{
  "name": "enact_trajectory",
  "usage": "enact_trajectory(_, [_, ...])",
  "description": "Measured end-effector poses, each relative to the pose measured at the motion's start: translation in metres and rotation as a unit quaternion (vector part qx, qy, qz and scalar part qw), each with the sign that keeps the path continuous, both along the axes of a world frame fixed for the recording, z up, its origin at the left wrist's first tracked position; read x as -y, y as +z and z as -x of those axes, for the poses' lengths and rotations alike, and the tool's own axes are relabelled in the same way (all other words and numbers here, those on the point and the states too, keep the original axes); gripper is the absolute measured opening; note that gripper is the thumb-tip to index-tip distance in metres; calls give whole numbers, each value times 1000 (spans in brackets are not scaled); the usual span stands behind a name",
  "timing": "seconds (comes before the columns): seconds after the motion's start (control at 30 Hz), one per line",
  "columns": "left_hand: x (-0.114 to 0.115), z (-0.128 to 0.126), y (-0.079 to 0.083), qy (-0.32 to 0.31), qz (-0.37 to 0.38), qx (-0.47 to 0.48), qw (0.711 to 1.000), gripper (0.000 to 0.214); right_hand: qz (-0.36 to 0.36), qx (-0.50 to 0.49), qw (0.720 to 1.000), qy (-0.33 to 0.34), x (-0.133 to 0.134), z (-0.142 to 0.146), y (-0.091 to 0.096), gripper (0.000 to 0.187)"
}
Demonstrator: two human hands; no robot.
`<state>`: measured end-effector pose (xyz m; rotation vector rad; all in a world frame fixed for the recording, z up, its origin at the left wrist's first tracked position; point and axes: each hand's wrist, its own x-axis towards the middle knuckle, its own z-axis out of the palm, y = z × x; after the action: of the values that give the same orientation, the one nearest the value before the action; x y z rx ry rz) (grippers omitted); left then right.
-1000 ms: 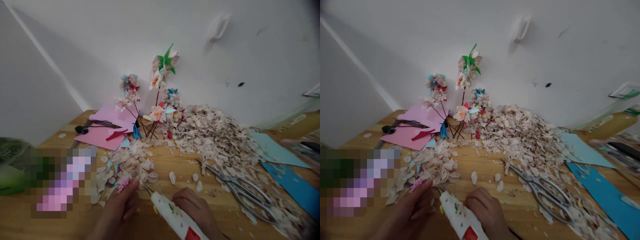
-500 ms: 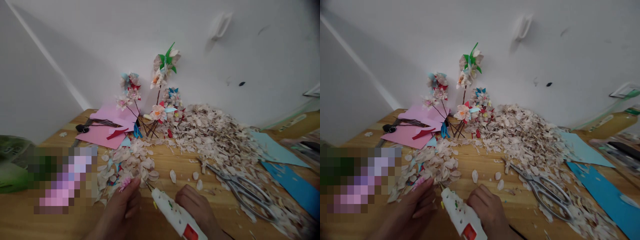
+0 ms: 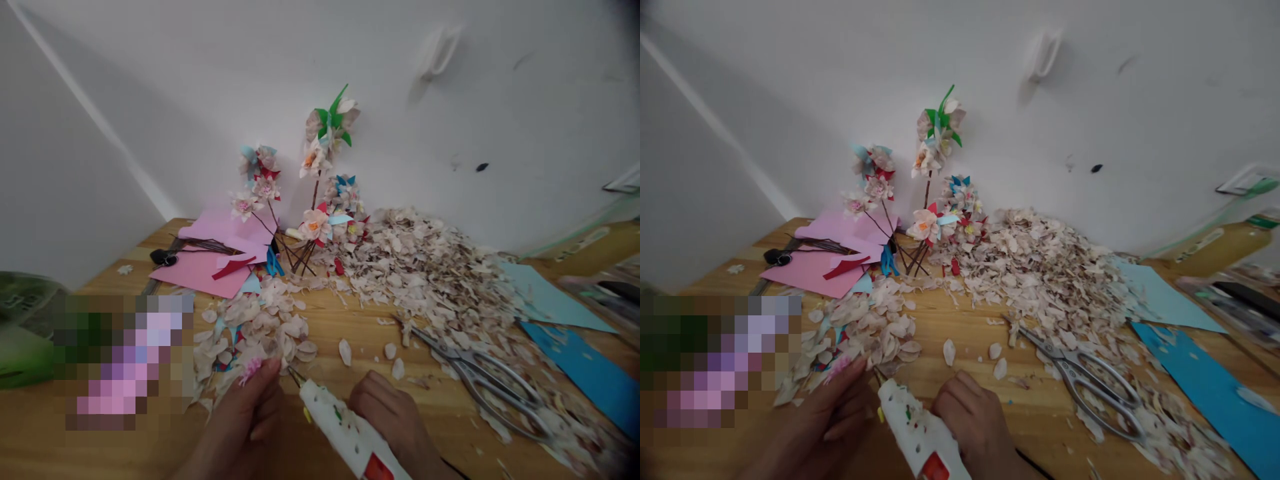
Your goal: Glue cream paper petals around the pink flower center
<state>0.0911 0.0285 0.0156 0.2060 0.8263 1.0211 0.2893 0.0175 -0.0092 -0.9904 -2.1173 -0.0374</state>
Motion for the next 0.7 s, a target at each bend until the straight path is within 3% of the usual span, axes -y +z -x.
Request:
enact_trajectory(0.17, [0,1,-1,0,11,28,1000,51,11,3,1000,5,1,0,-3,44])
enact_trajectory(0.53, [0,2,-5,2,13,45,999,50,-14,28,999,17,-2,-3,13,48])
enact_trajectory(0.7, [0,1,-7,-3,8,48,999,47,-22,20,1000,3,-2,-1,10,49])
